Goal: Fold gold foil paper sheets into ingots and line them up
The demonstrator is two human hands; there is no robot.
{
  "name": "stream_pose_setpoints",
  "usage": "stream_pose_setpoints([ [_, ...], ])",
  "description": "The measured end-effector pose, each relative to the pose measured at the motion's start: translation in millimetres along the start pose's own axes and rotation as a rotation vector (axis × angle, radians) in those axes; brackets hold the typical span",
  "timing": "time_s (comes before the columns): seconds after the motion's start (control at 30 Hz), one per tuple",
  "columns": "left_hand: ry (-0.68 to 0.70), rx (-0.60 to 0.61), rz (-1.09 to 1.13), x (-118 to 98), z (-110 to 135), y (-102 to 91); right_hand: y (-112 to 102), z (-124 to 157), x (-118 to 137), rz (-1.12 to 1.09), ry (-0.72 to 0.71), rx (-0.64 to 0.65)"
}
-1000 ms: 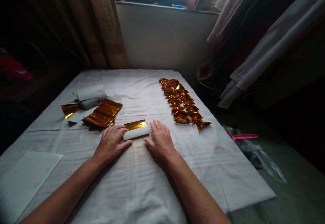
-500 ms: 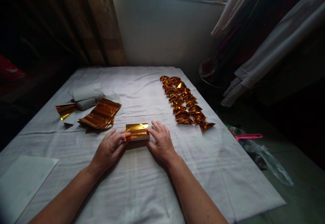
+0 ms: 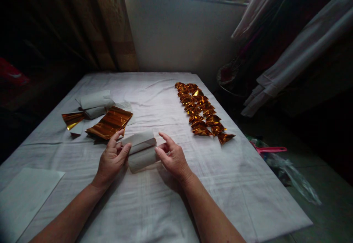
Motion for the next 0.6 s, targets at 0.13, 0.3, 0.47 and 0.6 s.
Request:
stream_pose_setpoints([
  [0.13,0.110,-0.045,-0.281,0,-7,-2.0,6,7,-5,0.090,-0.049,0.135],
  [0.3,0.250,-0.027,-0.503,2,-13,6.6,11,16,2,0.507,-0.326,0.211],
  [0.47,0.344,-0.015,-0.602,0,-10,12.8,12,16,9,0.830,-0.450,0.146],
  [0.6,0.393,-0.024,-0.610,0,-8,15.8,17,18,16,0.945,-0.497,0.156],
])
Point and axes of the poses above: each hand's wrist, its own z-axis away from the middle knuckle, its own y-axis out of the palm, x = y × z, the point moved 7 cm from there along -z, towards the middle knuckle, and after that the axes turned 1 degree about -x, right-handed, at the moved point
